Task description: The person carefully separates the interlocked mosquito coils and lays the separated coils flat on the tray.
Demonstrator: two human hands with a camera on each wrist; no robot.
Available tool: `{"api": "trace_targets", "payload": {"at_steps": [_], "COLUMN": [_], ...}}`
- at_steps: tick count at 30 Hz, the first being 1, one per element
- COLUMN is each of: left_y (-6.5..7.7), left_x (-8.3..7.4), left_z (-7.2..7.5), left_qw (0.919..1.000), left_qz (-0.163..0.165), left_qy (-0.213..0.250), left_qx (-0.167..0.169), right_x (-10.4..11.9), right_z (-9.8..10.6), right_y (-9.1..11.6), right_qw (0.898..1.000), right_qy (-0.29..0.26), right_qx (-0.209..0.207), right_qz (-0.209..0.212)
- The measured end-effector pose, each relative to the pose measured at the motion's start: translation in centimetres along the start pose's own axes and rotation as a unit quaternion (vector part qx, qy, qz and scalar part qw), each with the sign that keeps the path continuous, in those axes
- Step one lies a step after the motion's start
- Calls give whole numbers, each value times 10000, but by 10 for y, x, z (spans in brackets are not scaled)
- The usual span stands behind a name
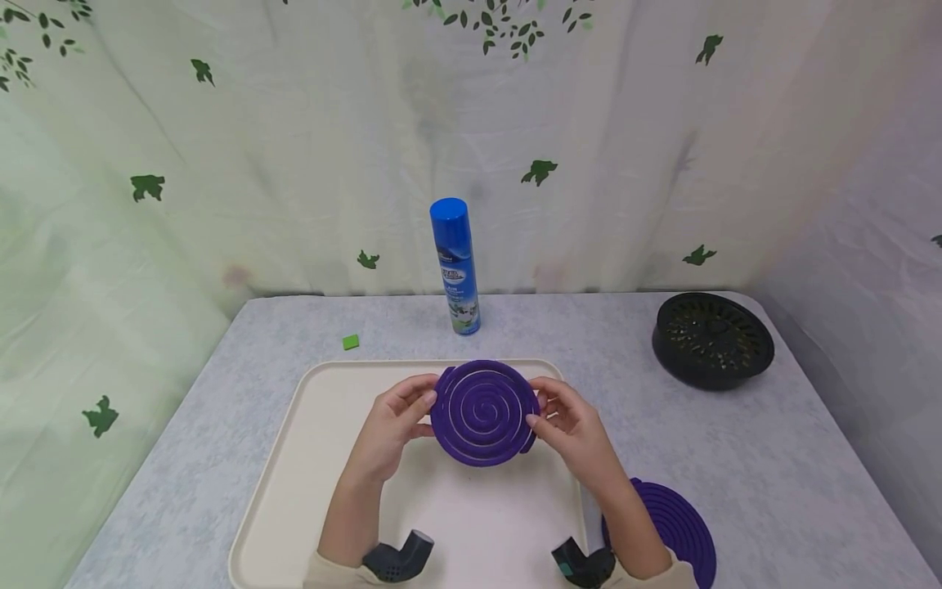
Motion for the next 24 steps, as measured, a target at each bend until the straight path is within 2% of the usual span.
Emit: {"api": "trace_targets", "payload": {"at_steps": [7, 11, 15, 19, 24], "left_y": [-1, -1, -1, -3, -5], "left_x": [2, 1, 2, 4, 6], "left_z": [-1, -2, -4, -7, -10], "left_qw": [9998, 9996, 9987, 9976, 9982], "left_qz": [-42, -141, -70, 1, -41], "left_qy": [54, -161, -503, -688, -587], "left_qx": [189, 181, 86, 78, 136], "right_x": [4, 9, 23, 28, 11], "right_z": [1, -1, -8, -12, -7], "right_y": [-1, -2, -6, -7, -3], "right_qw": [9982, 9964, 9926, 9900, 9920], "right_qy": [265, 519, 925, 1207, 1092], "right_qx": [373, 587, 777, 666, 262], "right_qz": [394, 315, 83, -312, -580]}}
Point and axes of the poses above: each hand's wrist, its own y-axis away from the middle knuckle, its own z-axis out of the back of the hand, x = y × z, the point moved 6 cm from there along -y, towards the middle knuckle, and after that the axes turned 7 degrees about z, right-handed, at the moved point
